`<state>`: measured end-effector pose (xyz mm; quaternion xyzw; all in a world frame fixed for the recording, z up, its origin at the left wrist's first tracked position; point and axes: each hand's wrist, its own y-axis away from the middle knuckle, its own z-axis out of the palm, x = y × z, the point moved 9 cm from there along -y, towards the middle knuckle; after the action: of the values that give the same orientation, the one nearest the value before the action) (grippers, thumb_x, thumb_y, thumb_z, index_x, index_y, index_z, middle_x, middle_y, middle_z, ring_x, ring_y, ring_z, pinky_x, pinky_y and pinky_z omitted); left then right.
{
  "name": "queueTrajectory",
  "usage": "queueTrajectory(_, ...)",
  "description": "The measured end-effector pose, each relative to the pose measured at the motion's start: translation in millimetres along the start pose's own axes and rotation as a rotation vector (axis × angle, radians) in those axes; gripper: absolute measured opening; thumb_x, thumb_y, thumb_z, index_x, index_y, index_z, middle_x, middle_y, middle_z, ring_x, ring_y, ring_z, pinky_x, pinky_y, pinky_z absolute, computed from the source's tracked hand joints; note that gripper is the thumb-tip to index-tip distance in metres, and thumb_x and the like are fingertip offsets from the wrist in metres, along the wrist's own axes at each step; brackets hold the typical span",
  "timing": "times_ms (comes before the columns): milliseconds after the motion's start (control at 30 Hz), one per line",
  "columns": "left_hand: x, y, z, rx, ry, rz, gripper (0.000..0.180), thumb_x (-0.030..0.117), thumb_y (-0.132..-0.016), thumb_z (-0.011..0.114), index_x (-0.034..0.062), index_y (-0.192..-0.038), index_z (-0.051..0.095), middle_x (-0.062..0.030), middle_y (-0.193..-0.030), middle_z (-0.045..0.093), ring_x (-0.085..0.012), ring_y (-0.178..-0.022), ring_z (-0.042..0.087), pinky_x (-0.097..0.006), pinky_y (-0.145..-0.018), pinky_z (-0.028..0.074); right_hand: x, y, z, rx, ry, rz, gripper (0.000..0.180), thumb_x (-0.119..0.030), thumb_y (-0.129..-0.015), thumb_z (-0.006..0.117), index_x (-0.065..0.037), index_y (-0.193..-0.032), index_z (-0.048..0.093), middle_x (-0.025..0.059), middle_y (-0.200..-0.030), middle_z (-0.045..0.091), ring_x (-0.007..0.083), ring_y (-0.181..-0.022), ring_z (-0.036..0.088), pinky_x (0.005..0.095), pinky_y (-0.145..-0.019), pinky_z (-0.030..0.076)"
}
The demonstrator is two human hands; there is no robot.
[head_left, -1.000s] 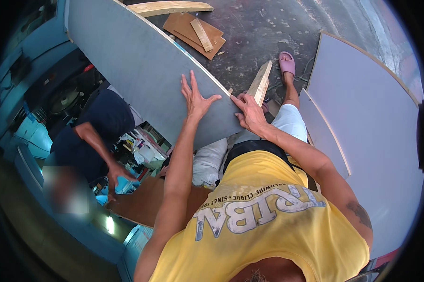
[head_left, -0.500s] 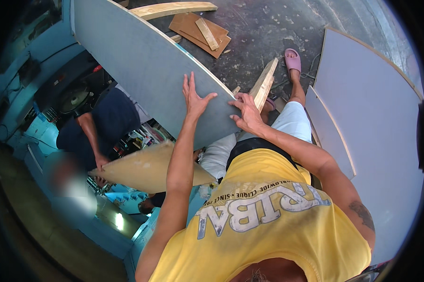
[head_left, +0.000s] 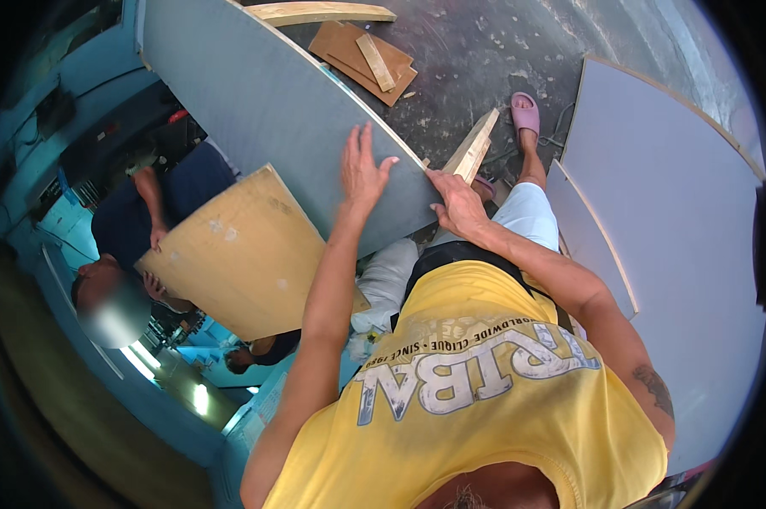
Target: The person fits wooden boards and a grey sheet onto a wooden stand with others. They then measure and mark the sheet, align a long metal ruler, and hold down the sheet and ruler while cutting it with a utility knife.
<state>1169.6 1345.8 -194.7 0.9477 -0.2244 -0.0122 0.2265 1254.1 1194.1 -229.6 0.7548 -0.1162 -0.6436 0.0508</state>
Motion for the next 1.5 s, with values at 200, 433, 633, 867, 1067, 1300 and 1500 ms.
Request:
queueTrajectory(200,43.1,105.1,3.7,0.028,0.193,0.281,0.065,0.015,-0.068,0.068,0.0061,-0.125,0.039,-0.0194,-0.126,0.036,-0.0372,-0.112,0.039,-0.042,-0.094,0.034,12.6,18.5,5.4,-0.037,0.084,0.13,0.051,-0.004,-0.065,0.061,-0.003,-0.115,0.047,0.018,-0.102,0.051,0.0346,-0.097,0.05,0.0395,-0.08,0.044)
queueTrajectory(433,-70.0,238.1,77.1,0.009,0.485,-0.067,0.054,0.023,-0.073,0.066,0.0059,-0.12,0.045,-0.0169,-0.122,0.043,-0.0328,-0.11,0.043,-0.038,-0.092,0.036,1.8,34.5,32.0,-0.094,0.161,0.079,0.048,-0.006,-0.066,0.062,-0.002,-0.113,0.05,0.0178,-0.099,0.052,0.0328,-0.09,0.055,0.0375,-0.078,0.045)
queueTrajectory(633,-166.3,345.5,184.2,0.043,0.724,-0.272,0.051,0.027,-0.072,0.068,0.0051,-0.115,0.051,-0.0168,-0.11,0.053,-0.0319,-0.103,0.05,-0.037,-0.089,0.04,16.8,42.9,36.2,0.047,0.094,0.235,0.043,-0.017,-0.075,0.065,-0.001,-0.112,0.052,0.0106,-0.088,0.058,0.0186,-0.081,0.057,0.03,-0.072,0.046)
queueTrajectory(867,-228.0,425.5,272.7,0.147,0.987,-0.499,0.051,0.031,-0.073,0.068,-0.0004,-0.111,0.053,-0.0194,-0.106,0.057,-0.0299,-0.099,0.056,-0.036,-0.082,0.045,16.0,66.9,43.6,0.119,-0.358,0.444,0.044,-0.028,-0.082,0.058,-0.001,-0.115,0.05,0.0084,-0.096,0.058,0.0168,-0.084,0.055,0.0286,-0.073,0.045)
queueTrajectory(1067,-246.8,457.8,305.0,0.145,1.065,-0.563,0.051,0.029,-0.072,0.068,-0.0007,-0.11,0.053,-0.0199,-0.105,0.057,-0.0282,-0.099,0.056,-0.035,-0.082,0.045,22.7,96.8,43.8,0.191,-0.239,0.436,0.047,-0.039,-0.08,0.057,-0.002,-0.107,0.051,0.0062,-0.09,0.057,0.0138,-0.08,0.054,0.0276,-0.07,0.044)
queueTrajectory(1300,-260.5,502.6,348.3,0.179,1.091,-0.82,0.052,0.033,-0.069,0.068,-0.0011,-0.107,0.055,-0.0191,-0.1,0.06,-0.0286,-0.094,0.058,-0.035,-0.08,0.046,31.7,117.7,69.1,-0.078,-0.258,0.469,0.038,-0.035,-0.077,0.06,-0.005,-0.098,0.052,0.0025,-0.079,0.055,0.0128,-0.071,0.053,0.0277,-0.063,0.045)
queueTrajectory(1500,-211.3,499.9,356.8,-0.055,0.792,-0.691,0.038,0.035,-0.076,0.059,0.0001,-0.092,0.06,-0.021,-0.091,0.06,-0.034,-0.085,0.059,-0.04,-0.073,0.045,42.6,95.3,57.4,-0.142,-0.166,0.52,0.047,-0.032,-0.076,0.061,0.0,-0.109,0.049,0.0046,-0.085,0.056,0.0153,-0.079,0.054,0.0316,-0.068,0.045)
